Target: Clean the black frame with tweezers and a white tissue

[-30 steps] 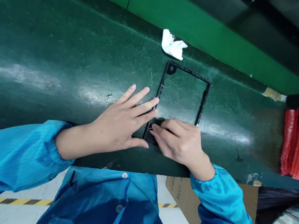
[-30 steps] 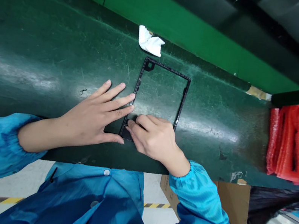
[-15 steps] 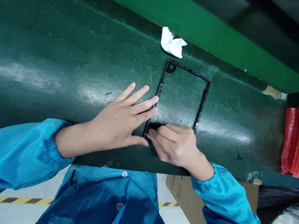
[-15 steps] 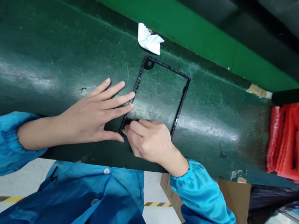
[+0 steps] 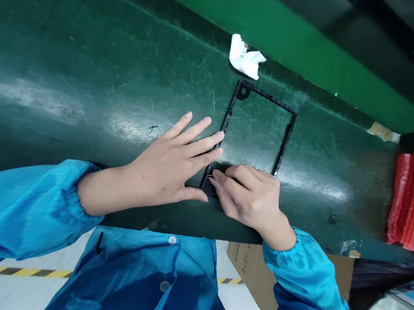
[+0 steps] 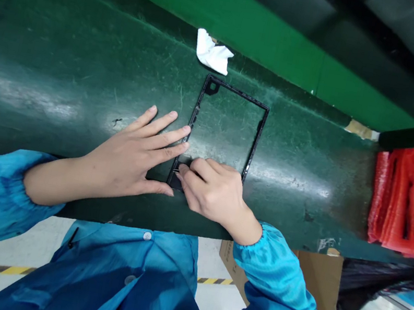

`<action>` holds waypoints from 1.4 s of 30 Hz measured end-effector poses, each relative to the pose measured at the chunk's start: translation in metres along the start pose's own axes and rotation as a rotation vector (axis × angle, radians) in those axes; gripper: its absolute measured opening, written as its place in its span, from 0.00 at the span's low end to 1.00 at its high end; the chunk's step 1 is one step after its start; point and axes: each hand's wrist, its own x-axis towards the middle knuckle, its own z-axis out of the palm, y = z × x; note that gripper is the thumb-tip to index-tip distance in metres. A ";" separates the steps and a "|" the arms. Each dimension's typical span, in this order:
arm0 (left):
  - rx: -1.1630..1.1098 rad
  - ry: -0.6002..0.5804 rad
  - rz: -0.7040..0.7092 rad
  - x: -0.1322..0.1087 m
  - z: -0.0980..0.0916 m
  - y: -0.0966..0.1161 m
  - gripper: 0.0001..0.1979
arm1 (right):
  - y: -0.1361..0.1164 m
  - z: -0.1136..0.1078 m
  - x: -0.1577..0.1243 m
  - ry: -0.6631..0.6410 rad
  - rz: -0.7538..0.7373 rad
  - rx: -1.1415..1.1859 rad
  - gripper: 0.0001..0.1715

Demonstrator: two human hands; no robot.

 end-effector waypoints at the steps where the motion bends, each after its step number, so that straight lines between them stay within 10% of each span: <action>1: 0.001 -0.003 -0.004 0.000 0.000 0.000 0.44 | 0.000 -0.001 0.000 -0.007 -0.005 -0.003 0.07; 42: -0.008 0.005 -0.006 0.001 0.000 -0.001 0.42 | -0.004 -0.002 -0.003 -0.021 0.005 0.143 0.04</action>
